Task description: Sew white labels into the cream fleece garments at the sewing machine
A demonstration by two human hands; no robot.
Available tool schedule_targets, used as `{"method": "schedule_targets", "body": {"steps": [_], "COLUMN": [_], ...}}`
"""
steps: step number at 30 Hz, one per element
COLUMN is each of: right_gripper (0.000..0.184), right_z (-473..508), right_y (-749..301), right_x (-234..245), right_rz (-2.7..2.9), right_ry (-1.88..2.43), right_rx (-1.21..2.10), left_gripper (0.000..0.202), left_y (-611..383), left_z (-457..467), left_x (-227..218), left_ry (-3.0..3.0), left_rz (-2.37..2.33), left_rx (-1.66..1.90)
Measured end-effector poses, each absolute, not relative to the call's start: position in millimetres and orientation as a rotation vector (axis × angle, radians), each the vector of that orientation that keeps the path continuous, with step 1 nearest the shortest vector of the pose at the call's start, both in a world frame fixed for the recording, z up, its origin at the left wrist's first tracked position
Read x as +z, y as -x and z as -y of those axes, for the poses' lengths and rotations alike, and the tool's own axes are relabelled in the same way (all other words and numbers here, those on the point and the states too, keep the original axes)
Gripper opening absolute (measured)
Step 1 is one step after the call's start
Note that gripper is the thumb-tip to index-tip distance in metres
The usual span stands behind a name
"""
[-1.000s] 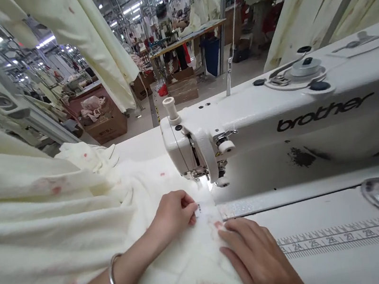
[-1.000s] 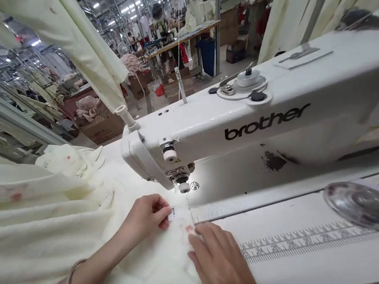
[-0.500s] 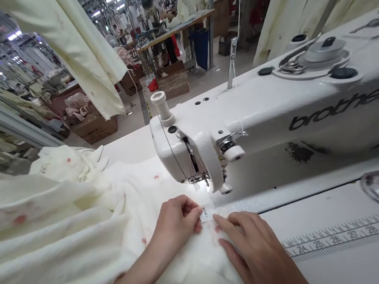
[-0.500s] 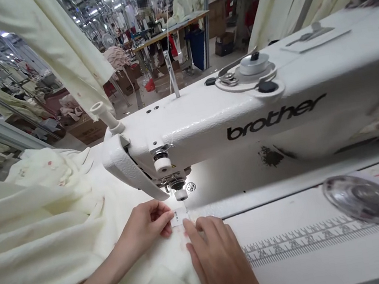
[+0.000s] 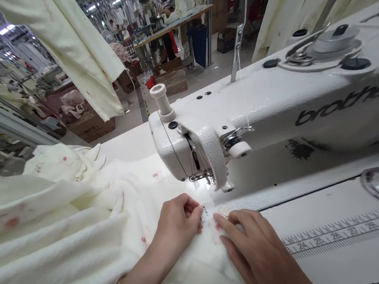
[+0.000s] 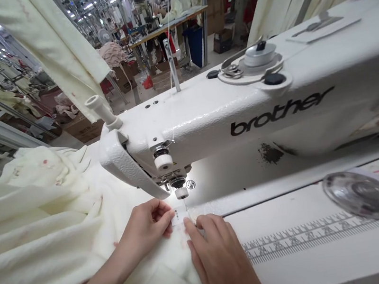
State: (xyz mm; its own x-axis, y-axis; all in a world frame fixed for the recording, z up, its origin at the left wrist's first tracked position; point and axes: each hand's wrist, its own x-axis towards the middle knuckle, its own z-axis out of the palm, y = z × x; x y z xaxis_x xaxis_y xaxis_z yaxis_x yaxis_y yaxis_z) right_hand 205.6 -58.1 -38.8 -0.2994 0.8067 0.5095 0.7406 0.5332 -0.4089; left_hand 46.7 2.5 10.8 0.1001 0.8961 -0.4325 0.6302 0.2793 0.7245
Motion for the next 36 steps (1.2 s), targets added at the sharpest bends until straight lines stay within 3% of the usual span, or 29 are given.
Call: {"method": "schedule_targets", "body": {"steps": [4,12,17,29,36], "right_gripper": [0.031,0.029,0.028,0.028,0.027], "right_z": [59.6,59.4,57.7,56.6,-31.7], "right_y": [-205.1,-206.4,-206.4,-212.8,-228.3], "right_x": [-44.5,-46.2,-39.8,-38.7,-27.3], "right_rz": [2.072,2.072,2.054,2.087,2.283], "right_ry": [1.256,1.217,1.198,1.206,1.287], "right_rx": [0.153,0.114,0.084,0.154,0.034], "left_gripper": [0.013,0.053,0.055,0.051,0.051], "left_y": [-37.9,-11.6,-7.6,-10.4,-6.8], "left_z": [13.0,42.4,39.0,37.4,30.9], "left_x": [19.8,2.7,-5.0,-9.1,-10.5], "left_ry": [-1.886,-2.807,-2.848,-2.953,-3.051], "left_rz": [-1.683,-0.990,-0.973,-0.947,-0.892], "left_rx": [0.377,0.270,0.082,0.100,0.052]}}
